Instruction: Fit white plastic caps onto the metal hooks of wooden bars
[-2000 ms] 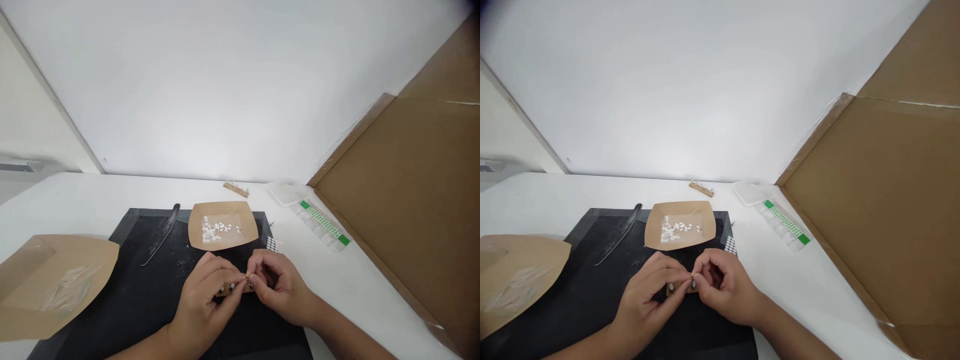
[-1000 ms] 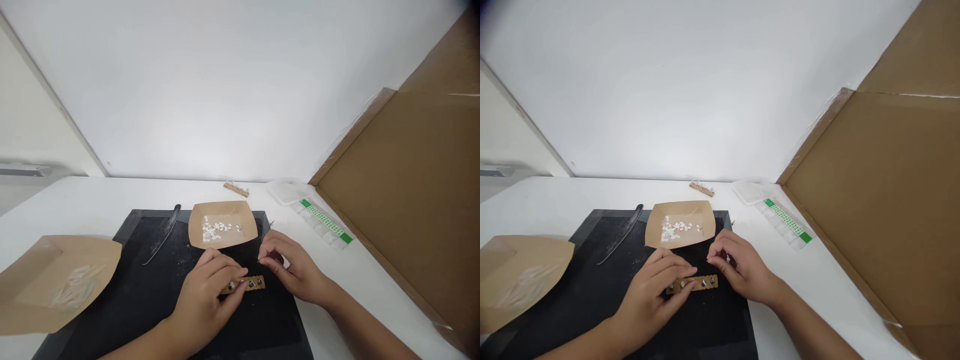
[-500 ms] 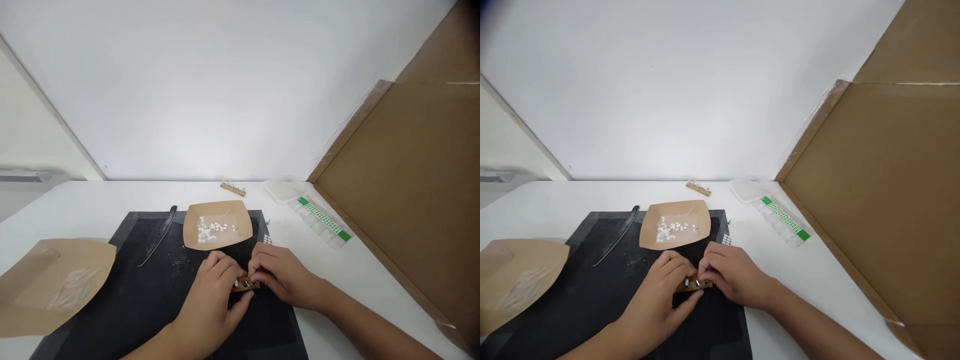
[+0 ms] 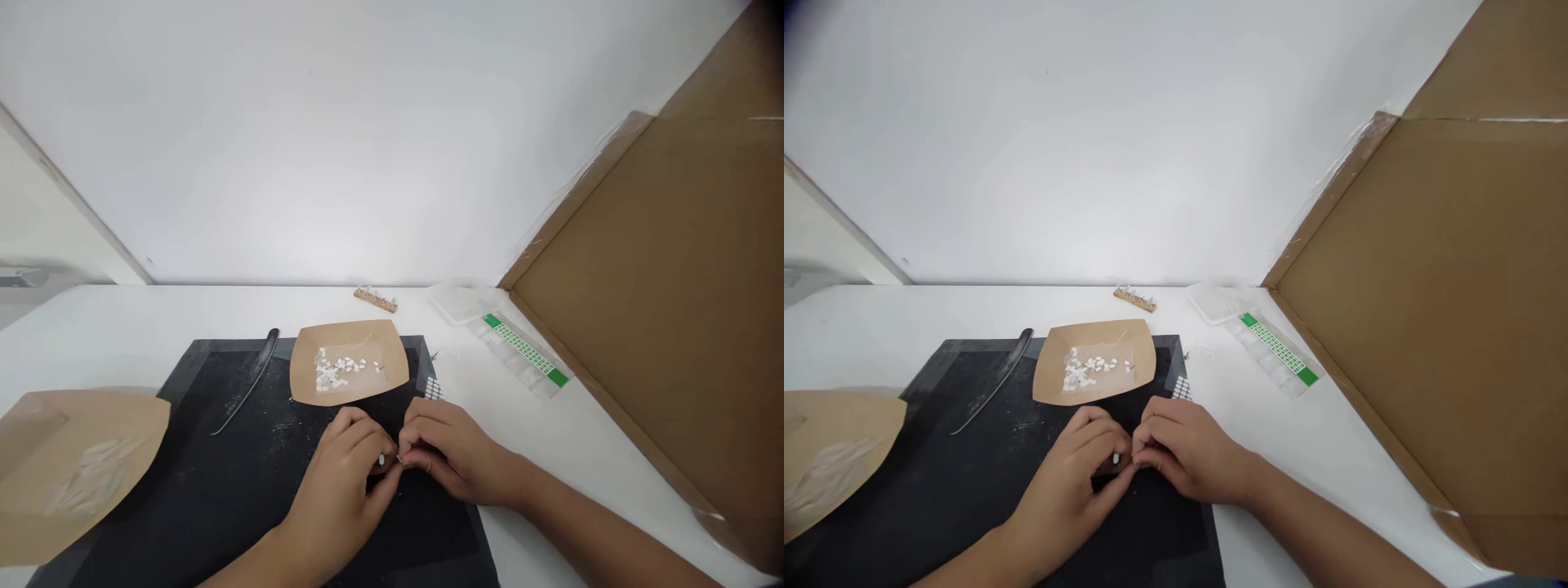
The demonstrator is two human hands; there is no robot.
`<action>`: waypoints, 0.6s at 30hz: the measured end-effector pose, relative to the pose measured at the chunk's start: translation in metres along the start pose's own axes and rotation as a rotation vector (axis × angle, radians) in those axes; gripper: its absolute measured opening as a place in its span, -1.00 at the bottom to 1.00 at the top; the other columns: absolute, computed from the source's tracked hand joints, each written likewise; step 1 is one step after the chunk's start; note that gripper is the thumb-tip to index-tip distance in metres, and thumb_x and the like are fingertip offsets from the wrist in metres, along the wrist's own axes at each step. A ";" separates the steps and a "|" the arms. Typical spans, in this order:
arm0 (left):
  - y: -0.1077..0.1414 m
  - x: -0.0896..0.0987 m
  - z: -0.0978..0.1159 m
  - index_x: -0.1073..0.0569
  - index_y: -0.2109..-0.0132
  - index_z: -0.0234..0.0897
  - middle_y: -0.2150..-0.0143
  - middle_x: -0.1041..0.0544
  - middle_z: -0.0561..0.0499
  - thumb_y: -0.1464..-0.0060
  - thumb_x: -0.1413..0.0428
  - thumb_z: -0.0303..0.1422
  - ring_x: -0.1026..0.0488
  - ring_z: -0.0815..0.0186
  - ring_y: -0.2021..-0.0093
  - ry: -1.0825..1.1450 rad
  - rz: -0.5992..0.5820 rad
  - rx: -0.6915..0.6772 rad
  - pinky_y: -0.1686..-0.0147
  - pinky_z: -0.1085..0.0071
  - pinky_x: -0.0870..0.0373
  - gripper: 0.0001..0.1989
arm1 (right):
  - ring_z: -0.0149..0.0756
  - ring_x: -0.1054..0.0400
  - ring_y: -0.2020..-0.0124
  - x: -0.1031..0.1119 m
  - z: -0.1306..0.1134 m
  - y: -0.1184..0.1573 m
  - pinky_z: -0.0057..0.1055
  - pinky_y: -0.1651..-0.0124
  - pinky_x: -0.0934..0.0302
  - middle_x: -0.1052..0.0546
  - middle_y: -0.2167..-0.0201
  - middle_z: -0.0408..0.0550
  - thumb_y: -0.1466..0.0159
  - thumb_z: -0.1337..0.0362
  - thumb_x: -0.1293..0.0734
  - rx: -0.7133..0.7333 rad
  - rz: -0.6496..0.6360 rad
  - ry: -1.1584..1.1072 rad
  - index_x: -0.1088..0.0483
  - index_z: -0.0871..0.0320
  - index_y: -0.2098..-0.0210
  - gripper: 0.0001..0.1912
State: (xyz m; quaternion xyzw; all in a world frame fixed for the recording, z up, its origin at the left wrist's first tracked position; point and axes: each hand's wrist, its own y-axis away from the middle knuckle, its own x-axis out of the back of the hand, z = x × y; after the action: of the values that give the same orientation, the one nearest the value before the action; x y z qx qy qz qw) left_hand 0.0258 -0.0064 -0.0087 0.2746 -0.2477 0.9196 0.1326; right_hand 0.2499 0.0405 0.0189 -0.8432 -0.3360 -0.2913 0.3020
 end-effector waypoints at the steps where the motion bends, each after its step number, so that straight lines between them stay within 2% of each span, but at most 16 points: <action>1: 0.001 0.000 -0.001 -0.48 0.23 -0.24 0.29 -0.53 0.00 -0.29 -0.21 -0.57 -0.37 0.15 0.16 0.002 0.005 0.013 0.18 0.23 -0.35 -0.85 | -0.33 -0.35 0.27 0.000 0.000 0.000 -0.42 0.19 -0.23 -0.46 0.26 -0.09 -0.52 0.31 -0.32 0.005 0.000 0.002 -0.44 0.13 0.18 -0.89; 7: 0.000 -0.001 -0.005 -0.50 0.27 -0.21 0.25 -0.61 0.03 -0.27 -0.25 -0.55 -0.42 0.15 0.11 0.039 0.041 0.020 0.09 0.20 -0.39 -0.83 | -0.31 -0.36 0.24 -0.004 0.002 0.000 -0.41 0.17 -0.24 -0.46 0.25 -0.08 -0.53 0.33 -0.30 -0.023 0.020 -0.031 -0.45 0.12 0.17 -0.88; 13: -0.002 0.000 -0.006 -0.49 0.28 -0.23 0.29 -0.61 0.05 -0.24 -0.27 -0.55 -0.45 0.19 0.15 0.030 0.036 0.017 -0.01 0.14 -0.39 -0.83 | -0.31 -0.36 0.24 -0.004 0.003 0.001 -0.40 0.17 -0.24 -0.45 0.24 -0.08 -0.53 0.33 -0.30 -0.033 0.009 -0.032 -0.45 0.12 0.16 -0.89; 18: -0.002 0.001 -0.005 -0.54 0.27 -0.21 0.29 -0.62 0.04 -0.22 -0.29 -0.56 -0.42 0.17 0.13 0.043 0.033 0.036 0.03 0.17 -0.40 -0.84 | -0.31 -0.34 0.26 -0.004 0.006 0.001 -0.38 0.19 -0.23 -0.44 0.27 -0.09 -0.53 0.35 -0.30 -0.035 0.020 -0.028 -0.44 0.12 0.18 -0.88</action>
State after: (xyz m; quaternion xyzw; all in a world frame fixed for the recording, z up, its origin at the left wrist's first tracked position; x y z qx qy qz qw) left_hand 0.0238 -0.0019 -0.0110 0.2531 -0.2327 0.9316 0.1177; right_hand 0.2505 0.0424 0.0122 -0.8556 -0.3267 -0.2825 0.2853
